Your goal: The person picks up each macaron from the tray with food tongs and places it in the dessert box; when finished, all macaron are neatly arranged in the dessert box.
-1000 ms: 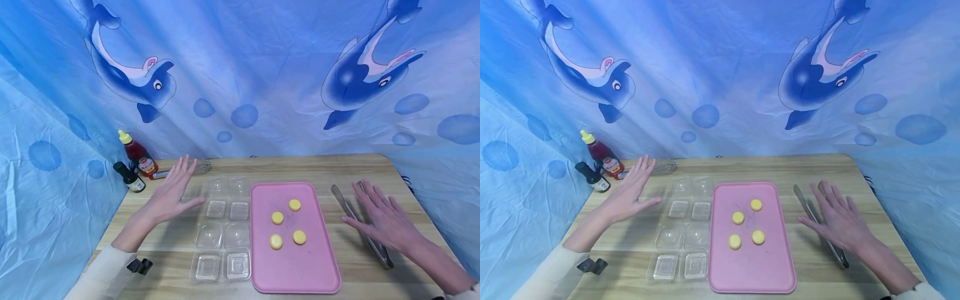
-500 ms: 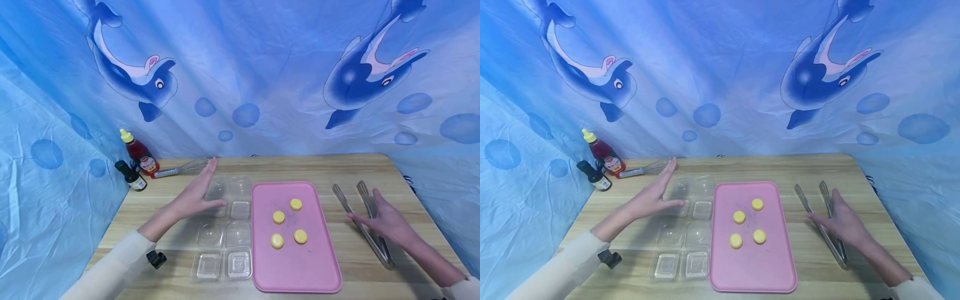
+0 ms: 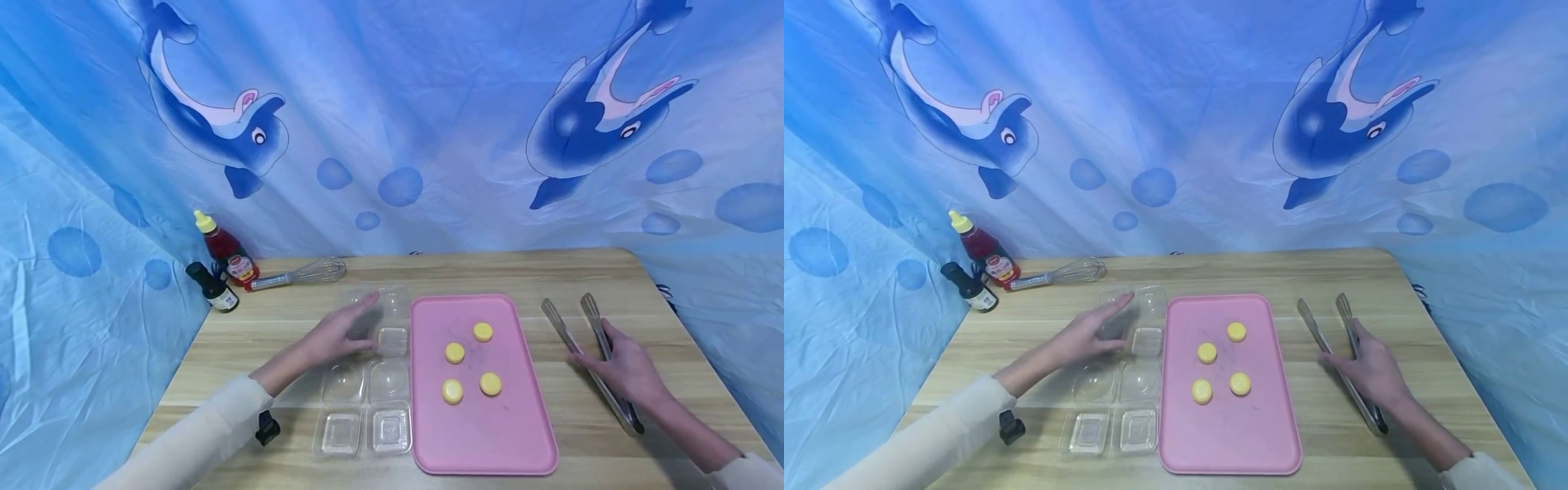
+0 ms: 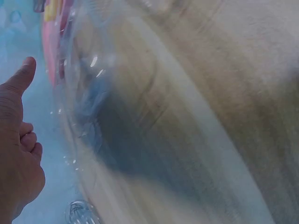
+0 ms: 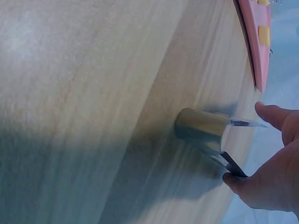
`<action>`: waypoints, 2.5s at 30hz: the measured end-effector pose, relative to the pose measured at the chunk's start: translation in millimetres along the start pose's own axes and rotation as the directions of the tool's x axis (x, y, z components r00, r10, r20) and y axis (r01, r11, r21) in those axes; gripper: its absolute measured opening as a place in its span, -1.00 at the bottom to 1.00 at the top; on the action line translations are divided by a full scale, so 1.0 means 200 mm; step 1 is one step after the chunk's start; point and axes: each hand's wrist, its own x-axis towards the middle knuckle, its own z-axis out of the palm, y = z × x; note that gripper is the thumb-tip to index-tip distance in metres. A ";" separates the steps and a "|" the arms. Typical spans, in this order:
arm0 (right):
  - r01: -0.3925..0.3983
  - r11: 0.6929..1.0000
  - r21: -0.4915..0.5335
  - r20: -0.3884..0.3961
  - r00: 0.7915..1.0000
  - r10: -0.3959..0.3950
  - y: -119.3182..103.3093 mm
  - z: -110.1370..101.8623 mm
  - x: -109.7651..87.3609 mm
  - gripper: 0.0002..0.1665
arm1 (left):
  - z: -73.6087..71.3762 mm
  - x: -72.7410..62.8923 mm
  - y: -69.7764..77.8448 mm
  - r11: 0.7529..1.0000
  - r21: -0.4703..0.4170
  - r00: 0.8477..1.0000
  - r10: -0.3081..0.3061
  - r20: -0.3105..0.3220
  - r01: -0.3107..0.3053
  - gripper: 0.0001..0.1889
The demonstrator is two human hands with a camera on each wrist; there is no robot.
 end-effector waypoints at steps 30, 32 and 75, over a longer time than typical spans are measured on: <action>0.147 0.989 0.020 -0.235 0.962 -0.138 0.02 0.08 0.00 -0.12 | 0.09 0.01 -0.02 0.987 0.113 0.993 0.106 0.049 -0.110 -0.15; 0.148 0.989 0.021 -0.230 0.963 -0.139 0.00 0.08 0.00 -0.11 | 0.09 0.01 -0.02 0.987 0.117 0.993 0.110 0.048 -0.114 -0.16; 0.450 0.893 0.032 0.127 0.884 -0.450 -0.29 0.12 0.10 -0.19 | 0.10 0.02 -0.03 0.980 0.157 0.992 0.116 0.052 -0.123 -0.19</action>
